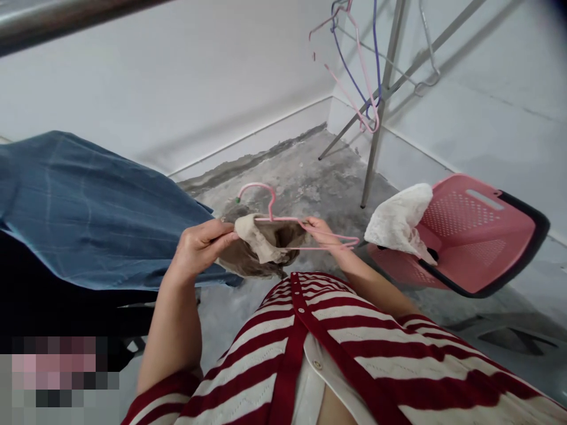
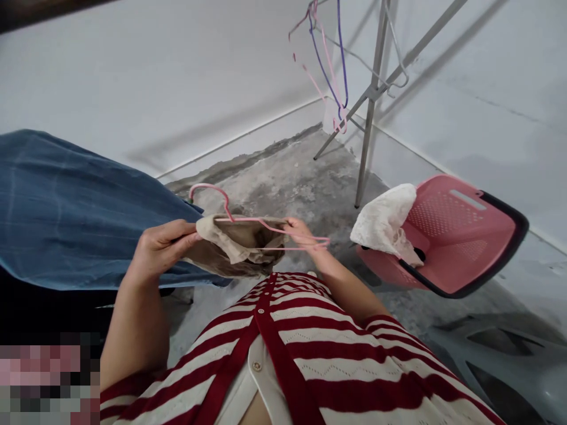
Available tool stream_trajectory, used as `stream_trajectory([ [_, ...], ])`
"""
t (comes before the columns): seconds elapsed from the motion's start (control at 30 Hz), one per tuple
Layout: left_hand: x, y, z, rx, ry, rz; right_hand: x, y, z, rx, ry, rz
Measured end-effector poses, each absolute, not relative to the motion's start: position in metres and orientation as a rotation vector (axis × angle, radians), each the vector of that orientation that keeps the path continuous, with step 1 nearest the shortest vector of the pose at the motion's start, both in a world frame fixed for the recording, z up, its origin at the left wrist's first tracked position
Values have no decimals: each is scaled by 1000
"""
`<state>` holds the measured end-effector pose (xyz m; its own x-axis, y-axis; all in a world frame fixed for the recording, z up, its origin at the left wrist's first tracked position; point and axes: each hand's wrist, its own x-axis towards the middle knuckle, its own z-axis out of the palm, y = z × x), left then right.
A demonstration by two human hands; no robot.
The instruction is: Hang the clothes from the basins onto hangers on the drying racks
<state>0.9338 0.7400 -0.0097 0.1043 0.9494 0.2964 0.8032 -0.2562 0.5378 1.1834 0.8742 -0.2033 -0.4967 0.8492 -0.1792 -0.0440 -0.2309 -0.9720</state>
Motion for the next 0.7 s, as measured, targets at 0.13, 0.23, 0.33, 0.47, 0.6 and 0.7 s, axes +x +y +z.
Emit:
stream_trajectory([
  [0.13, 919, 733, -25, 2037, 1980, 963, 1193, 887, -187, -932, -1092, 1867],
  [0.23, 915, 735, -38, 1973, 2043, 1091, 1197, 892, -168, -823, -869, 1938],
  [0.33, 913, 738, -47, 1940, 2055, 1196, 1207, 898, -153, -833, -813, 2006],
  [0.47, 915, 743, -55, 1986, 2016, 1164, 1229, 904, -138, -917, -803, 2028],
  [0.6, 926, 750, -62, 2041, 1955, 1119, 1242, 904, -131, -936, -762, 1922],
  [0.7, 940, 756, -62, 2074, 1917, 1096, 1245, 899, -132, -967, -697, 1882],
])
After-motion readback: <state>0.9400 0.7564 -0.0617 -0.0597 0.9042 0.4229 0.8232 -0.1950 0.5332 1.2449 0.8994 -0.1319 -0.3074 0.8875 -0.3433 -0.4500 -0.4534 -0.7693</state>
